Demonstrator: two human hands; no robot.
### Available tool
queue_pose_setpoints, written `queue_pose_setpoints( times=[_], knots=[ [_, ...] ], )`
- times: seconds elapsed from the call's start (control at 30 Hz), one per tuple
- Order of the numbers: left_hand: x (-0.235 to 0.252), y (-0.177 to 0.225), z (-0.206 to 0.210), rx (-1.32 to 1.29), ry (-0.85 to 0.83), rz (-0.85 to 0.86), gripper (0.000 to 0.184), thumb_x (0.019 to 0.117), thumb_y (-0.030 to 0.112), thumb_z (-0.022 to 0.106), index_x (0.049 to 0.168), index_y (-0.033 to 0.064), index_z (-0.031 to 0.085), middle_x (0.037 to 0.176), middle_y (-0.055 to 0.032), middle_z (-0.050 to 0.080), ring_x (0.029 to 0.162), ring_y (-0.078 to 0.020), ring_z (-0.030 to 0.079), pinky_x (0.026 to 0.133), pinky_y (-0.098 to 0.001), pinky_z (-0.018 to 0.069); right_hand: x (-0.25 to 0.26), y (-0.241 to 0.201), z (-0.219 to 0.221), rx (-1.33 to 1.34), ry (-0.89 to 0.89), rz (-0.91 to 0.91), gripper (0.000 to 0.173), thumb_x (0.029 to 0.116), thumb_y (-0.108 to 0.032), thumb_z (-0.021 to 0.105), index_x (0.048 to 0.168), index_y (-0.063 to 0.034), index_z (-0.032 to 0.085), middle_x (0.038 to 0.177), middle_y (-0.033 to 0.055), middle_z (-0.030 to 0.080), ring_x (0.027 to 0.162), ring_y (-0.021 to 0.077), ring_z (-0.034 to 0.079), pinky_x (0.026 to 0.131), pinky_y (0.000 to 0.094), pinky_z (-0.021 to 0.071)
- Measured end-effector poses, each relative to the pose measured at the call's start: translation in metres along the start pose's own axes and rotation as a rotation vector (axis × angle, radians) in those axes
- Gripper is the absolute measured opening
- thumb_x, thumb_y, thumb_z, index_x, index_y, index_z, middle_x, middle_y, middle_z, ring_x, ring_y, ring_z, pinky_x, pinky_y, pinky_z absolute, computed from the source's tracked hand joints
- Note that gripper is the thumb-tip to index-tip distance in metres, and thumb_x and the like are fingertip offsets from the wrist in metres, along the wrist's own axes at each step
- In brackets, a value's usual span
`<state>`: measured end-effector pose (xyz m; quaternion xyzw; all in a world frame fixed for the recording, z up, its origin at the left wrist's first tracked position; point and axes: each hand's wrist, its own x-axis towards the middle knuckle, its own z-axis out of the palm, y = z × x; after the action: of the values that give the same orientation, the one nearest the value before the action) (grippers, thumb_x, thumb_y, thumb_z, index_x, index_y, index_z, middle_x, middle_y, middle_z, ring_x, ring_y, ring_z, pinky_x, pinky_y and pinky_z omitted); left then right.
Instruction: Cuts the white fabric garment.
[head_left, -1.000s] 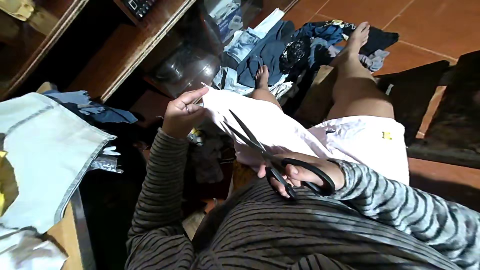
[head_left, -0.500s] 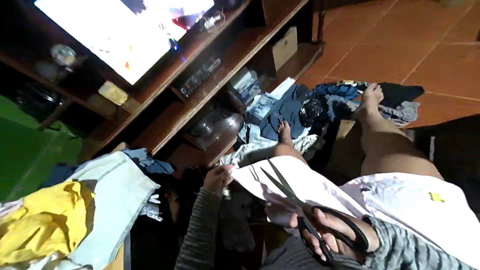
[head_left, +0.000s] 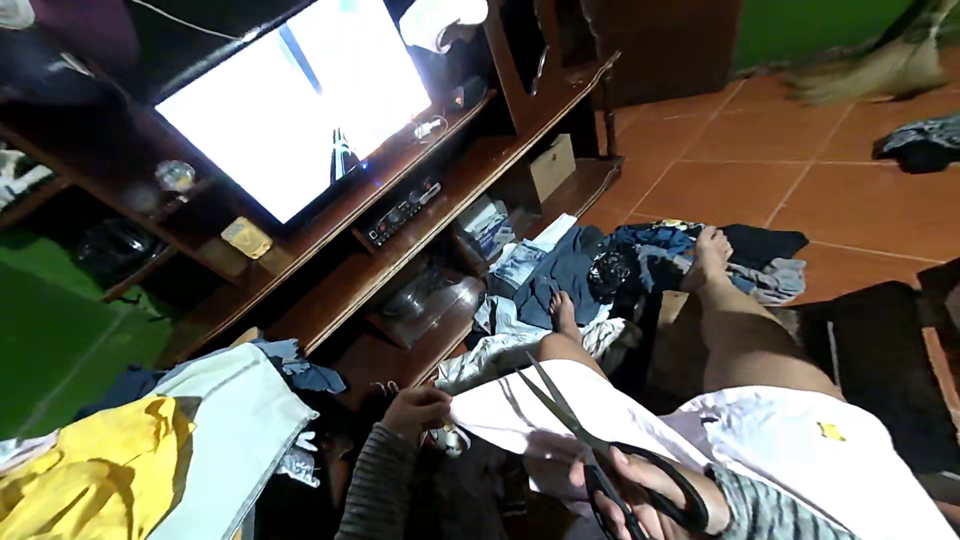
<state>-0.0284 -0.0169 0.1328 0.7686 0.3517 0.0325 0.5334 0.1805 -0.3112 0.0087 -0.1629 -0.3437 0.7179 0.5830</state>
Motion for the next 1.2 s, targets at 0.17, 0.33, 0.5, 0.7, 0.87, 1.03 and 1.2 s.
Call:
queue_pose_setpoints(
  times=[0.17,0.33,0.5,0.7,0.87,1.03,1.2],
  knots=[
    [0.001,-0.001,-0.002,-0.006,0.016,0.367,0.017,0.0867,-0.003,0.070,0.103,-0.0030,0.075,0.091,-0.0045,0.076,0.079,-0.0087,0.072,0.077,-0.0288,0.0617,0.002,0.000,-0.006,-0.023,-0.024,0.004,0.062,0.0972,-0.063,0.055,0.130,-0.0121,0.062,0.087,0.0061,0.068,0.075,0.0171,0.069,0.074,0.0341,0.0614],
    [0.000,0.004,-0.006,0.016,-0.135,0.395,0.041,0.0817,-0.010,0.073,0.122,-0.0018,0.070,0.108,-0.0075,0.075,0.084,-0.0109,0.073,0.080,-0.0307,0.0622,0.001,-0.004,0.005,0.008,0.022,0.001,0.058,0.0972,-0.061,0.058,0.127,-0.0112,0.063,0.087,0.0063,0.068,0.075,0.0165,0.069,0.073,0.0325,0.0615],
    [-0.010,0.027,-0.007,0.208,-0.053,0.474,0.054,0.0823,-0.002,0.077,0.134,-0.0031,0.063,0.126,-0.0120,0.069,0.105,-0.0113,0.070,0.092,-0.0288,0.0588,-0.001,-0.011,0.019,-0.090,0.099,-0.001,0.062,0.0914,-0.069,0.060,0.125,-0.0170,0.066,0.085,-0.0001,0.070,0.074,0.0129,0.070,0.071,0.0311,0.0618],
    [-0.018,0.041,-0.018,0.076,-0.141,0.356,0.063,0.0829,-0.008,0.071,0.143,-0.0008,0.055,0.117,-0.0053,0.073,0.080,-0.0054,0.071,0.073,-0.0239,0.0616,0.007,-0.019,0.027,-0.189,0.044,0.064,0.070,0.0899,-0.073,0.057,0.127,-0.0142,0.060,0.081,-0.0029,0.070,0.073,0.0109,0.071,0.069,0.0282,0.0625],
    [-0.017,0.055,-0.025,0.066,-0.138,0.341,0.076,0.0804,-0.012,0.070,0.151,-0.0006,0.043,0.136,-0.0058,0.064,0.081,-0.0049,0.071,0.071,-0.0233,0.0611,0.026,-0.022,0.041,-0.335,-0.034,0.102,0.074,0.0912,-0.077,0.049,0.122,-0.0117,0.064,0.078,-0.0070,0.068,0.067,0.0011,0.064,0.060,0.0169,0.0539],
    [-0.017,0.060,-0.014,-0.029,-0.126,0.360,0.086,0.0794,-0.013,0.071,0.156,-0.0024,0.034,0.140,-0.0077,0.062,0.088,-0.0077,0.072,0.073,-0.0241,0.0618,0.049,-0.023,0.060,-0.424,-0.094,0.096,0.071,0.0925,-0.077,0.047,0.114,-0.0117,0.064,0.076,-0.0110,0.063,0.064,-0.0046,0.058,0.056,0.0132,0.0480],
    [-0.020,0.060,-0.002,-0.113,-0.084,0.371,0.089,0.0776,-0.013,0.073,0.156,-0.0025,0.033,0.152,-0.0103,0.050,0.097,-0.0105,0.072,0.077,-0.0273,0.0632,0.072,-0.017,0.072,-0.416,0.000,0.059,0.078,0.0878,-0.082,0.048,0.118,-0.0106,0.059,0.079,-0.0088,0.065,0.068,-0.0006,0.061,0.063,0.0171,0.0523]
  ],
)
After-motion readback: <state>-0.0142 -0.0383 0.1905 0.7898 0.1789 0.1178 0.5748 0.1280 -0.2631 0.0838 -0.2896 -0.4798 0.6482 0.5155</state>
